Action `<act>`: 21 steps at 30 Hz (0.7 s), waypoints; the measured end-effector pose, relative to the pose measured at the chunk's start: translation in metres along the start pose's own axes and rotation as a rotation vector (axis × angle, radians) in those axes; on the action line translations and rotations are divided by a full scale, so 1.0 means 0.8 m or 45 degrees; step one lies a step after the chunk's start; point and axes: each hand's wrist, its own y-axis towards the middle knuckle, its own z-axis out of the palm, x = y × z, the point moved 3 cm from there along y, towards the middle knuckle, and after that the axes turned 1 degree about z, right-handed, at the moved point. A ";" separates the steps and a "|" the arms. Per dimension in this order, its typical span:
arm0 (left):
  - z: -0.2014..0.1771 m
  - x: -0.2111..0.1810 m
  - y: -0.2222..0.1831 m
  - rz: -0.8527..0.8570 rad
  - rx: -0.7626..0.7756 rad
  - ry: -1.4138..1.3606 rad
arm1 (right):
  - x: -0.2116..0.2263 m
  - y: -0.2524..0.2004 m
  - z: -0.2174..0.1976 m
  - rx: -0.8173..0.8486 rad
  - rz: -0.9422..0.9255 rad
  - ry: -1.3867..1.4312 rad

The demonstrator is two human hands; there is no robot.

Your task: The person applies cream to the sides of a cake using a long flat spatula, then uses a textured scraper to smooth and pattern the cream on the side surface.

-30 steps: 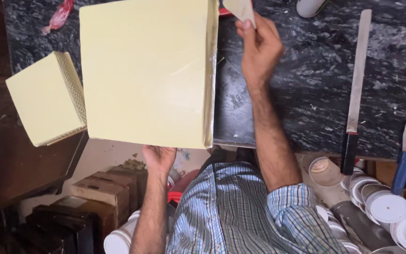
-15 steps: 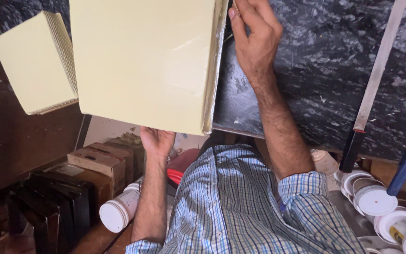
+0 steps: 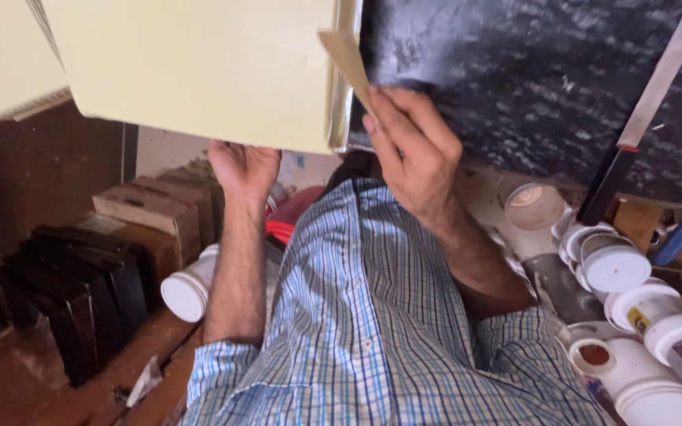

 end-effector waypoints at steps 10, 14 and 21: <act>-0.005 0.011 -0.002 -0.075 -0.019 -0.103 | 0.045 -0.075 -0.018 0.150 0.101 0.015; -0.004 0.028 0.001 -0.075 -0.057 -0.115 | 0.038 -0.073 -0.034 0.192 0.145 -0.063; 0.012 0.082 -0.001 -0.236 0.063 -0.262 | -0.004 -0.048 -0.064 -0.007 0.196 -0.195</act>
